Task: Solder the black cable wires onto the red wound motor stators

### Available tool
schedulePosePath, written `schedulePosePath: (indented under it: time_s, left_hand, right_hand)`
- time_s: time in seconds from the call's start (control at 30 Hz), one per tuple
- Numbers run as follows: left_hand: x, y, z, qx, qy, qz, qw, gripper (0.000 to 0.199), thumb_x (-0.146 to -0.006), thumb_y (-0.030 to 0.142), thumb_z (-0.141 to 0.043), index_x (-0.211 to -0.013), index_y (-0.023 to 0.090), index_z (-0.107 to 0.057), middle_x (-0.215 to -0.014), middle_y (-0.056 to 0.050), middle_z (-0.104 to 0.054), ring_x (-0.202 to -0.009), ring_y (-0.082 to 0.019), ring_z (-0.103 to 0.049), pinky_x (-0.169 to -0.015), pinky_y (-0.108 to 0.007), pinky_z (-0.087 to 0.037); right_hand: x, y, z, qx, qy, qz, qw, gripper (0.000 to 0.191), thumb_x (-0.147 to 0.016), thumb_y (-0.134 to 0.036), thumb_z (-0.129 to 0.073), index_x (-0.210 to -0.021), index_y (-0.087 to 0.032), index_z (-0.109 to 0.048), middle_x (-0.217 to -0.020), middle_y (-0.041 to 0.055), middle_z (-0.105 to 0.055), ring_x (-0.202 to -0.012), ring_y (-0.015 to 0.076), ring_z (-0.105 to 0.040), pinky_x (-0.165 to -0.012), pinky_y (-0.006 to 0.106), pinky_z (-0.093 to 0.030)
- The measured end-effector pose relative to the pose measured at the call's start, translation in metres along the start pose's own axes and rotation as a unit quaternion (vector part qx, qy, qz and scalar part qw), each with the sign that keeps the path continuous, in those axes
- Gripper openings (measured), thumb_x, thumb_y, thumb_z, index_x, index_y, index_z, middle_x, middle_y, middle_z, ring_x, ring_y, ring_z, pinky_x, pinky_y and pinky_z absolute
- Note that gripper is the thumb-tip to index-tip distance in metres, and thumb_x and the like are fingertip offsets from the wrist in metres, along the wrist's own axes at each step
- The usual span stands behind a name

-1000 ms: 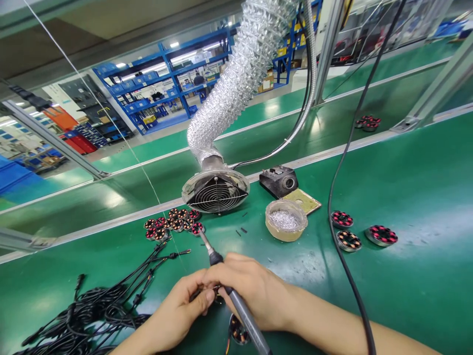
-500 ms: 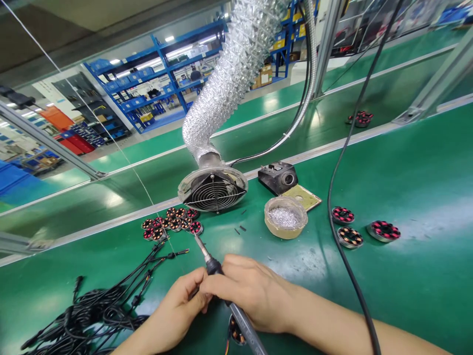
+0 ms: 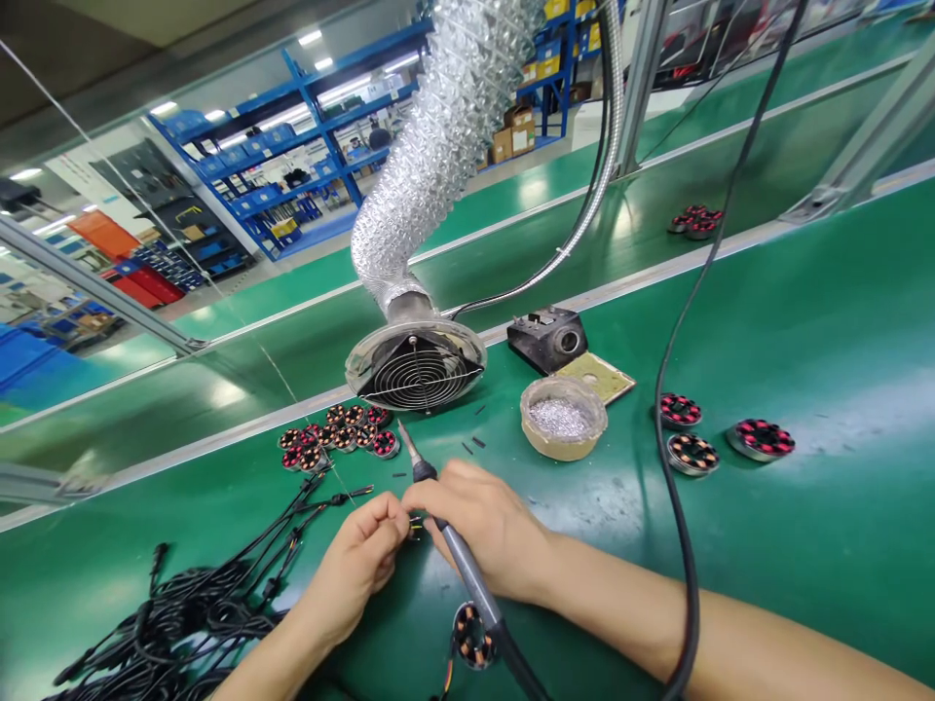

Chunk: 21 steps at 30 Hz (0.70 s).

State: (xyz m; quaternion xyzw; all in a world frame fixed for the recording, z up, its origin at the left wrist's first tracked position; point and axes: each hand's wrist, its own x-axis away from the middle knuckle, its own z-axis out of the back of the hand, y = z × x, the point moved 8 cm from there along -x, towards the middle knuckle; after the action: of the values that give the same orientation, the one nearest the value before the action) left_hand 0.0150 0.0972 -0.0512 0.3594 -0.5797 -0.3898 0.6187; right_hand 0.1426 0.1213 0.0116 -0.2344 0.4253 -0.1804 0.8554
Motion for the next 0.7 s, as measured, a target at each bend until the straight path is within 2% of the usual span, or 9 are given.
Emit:
schedulePosePath:
  time_s: [0.1, 0.27, 0.47, 0.6, 0.7]
  left_hand:
    - [0.001, -0.001, -0.001, 0.022, -0.002, 0.01, 1.0, 0.029, -0.068, 0.043, -0.061, -0.064, 0.022, -0.041, -0.047, 0.014, -0.029, -0.038, -0.003, -0.013, -0.041, -0.02, -0.011]
    - [0.001, -0.001, -0.002, 0.024, -0.003, 0.019, 1.0, 0.033, -0.066, 0.045, -0.065, -0.065, 0.022, -0.042, -0.047, 0.014, -0.031, -0.038, -0.003, -0.015, -0.041, -0.019, -0.011]
    - [-0.002, 0.0, -0.001, 0.01, 0.005, 0.022, 1.0, 0.026, -0.067, 0.042, -0.06, -0.064, 0.022, -0.043, -0.046, 0.013, -0.031, -0.038, -0.003, -0.015, -0.041, -0.019, -0.01]
    - [-0.002, 0.0, 0.0, -0.012, 0.007, 0.017, 1.0, 0.021, -0.067, 0.039, -0.056, -0.063, 0.021, -0.046, -0.047, 0.013, -0.028, -0.038, -0.004, -0.013, -0.041, -0.02, -0.009]
    - [-0.002, 0.0, 0.0, -0.016, 0.01, 0.018, 1.0, 0.019, -0.066, 0.038, -0.055, -0.062, 0.021, -0.047, -0.046, 0.013, -0.027, -0.037, -0.004, -0.013, -0.041, -0.021, -0.009]
  right_hand:
    - [-0.001, 0.0, -0.007, -0.012, -0.012, 0.011, 1.0, 0.02, -0.095, -0.008, -0.042, -0.103, -0.017, -0.059, -0.077, 0.0027, -0.065, -0.065, 0.0152, -0.047, -0.064, 0.027, -0.041]
    - [-0.004, 0.001, -0.006, -0.037, -0.032, 0.017, 0.999, 0.021, -0.098, -0.014, -0.039, -0.102, -0.017, -0.06, -0.073, 0.0009, -0.06, -0.065, 0.0152, -0.044, -0.064, 0.027, -0.038]
    - [-0.005, -0.009, 0.017, -0.01, -0.001, 0.039, 0.999, 0.023, -0.099, -0.014, -0.04, -0.104, -0.015, -0.062, -0.066, 0.0004, -0.055, -0.063, 0.0153, -0.043, -0.056, 0.025, -0.037]
    - [0.003, -0.012, 0.037, -0.032, 0.024, -0.019, 0.999, 0.029, -0.099, -0.016, -0.046, -0.125, -0.016, -0.056, -0.071, -0.0001, -0.059, -0.061, 0.0133, -0.05, -0.055, 0.023, -0.041]
    - [0.011, -0.01, 0.046, -0.05, 0.043, -0.075, 0.995, 0.029, -0.095, -0.019, -0.05, -0.122, -0.02, -0.061, -0.074, 0.0006, -0.06, -0.062, 0.0139, -0.054, -0.056, 0.024, -0.044]
